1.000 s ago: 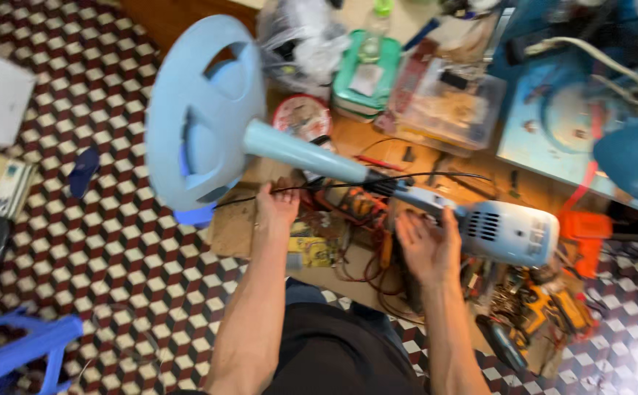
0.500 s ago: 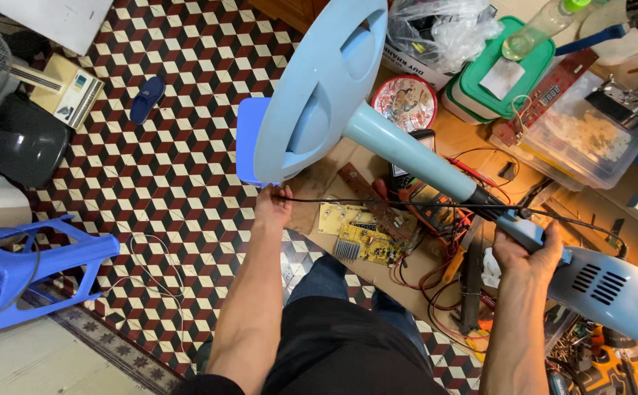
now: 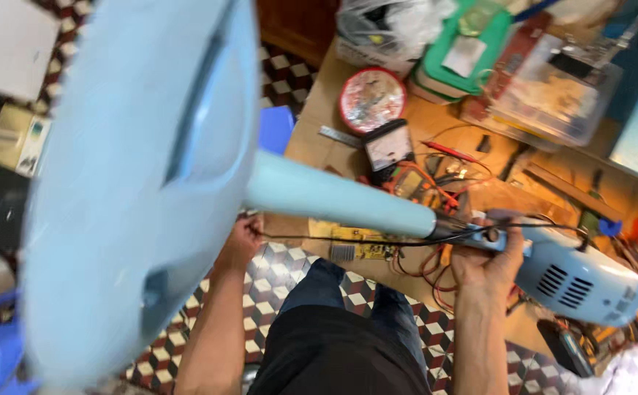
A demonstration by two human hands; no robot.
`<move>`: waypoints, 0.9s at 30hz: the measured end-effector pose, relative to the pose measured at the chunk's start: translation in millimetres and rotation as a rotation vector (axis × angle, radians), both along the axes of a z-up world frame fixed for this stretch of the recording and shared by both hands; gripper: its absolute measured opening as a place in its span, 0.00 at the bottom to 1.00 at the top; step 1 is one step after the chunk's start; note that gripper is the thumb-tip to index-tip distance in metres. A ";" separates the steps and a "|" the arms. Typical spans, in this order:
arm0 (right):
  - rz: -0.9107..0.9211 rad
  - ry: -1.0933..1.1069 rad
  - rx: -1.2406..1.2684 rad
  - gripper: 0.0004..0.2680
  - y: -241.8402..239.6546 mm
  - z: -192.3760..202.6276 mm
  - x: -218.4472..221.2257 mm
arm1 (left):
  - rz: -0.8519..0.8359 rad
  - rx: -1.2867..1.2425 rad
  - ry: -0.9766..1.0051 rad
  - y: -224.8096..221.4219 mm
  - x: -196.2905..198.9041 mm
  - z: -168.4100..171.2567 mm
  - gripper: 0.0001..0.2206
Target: The person repairs a light blue pedestal fan by applying lubricant to the motor, using a power drill to remove and reinstall screws, and reassembling the fan with its metal cage and base. The person also uses a multimeter to test the fan's electrical connections.
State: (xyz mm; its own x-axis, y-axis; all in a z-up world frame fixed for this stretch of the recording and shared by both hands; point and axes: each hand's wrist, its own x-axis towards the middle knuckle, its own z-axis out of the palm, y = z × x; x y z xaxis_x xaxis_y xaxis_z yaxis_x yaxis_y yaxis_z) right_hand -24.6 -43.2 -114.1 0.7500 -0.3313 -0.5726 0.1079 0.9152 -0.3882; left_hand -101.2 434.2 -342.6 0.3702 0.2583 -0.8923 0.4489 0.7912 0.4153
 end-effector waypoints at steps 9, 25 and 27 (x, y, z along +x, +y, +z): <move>-0.168 -0.032 -0.049 0.07 48.5 66.3 -43.8 | -0.576 0.342 -0.034 -31.2 -6.2 14.9 0.15; -0.525 0.029 -0.070 0.16 113.1 105.0 -227.7 | -1.378 1.681 -0.615 -4.3 -41.5 33.5 0.17; -0.586 0.045 0.044 0.15 115.2 85.9 -258.1 | -1.359 1.453 -0.562 10.3 -45.2 36.5 0.18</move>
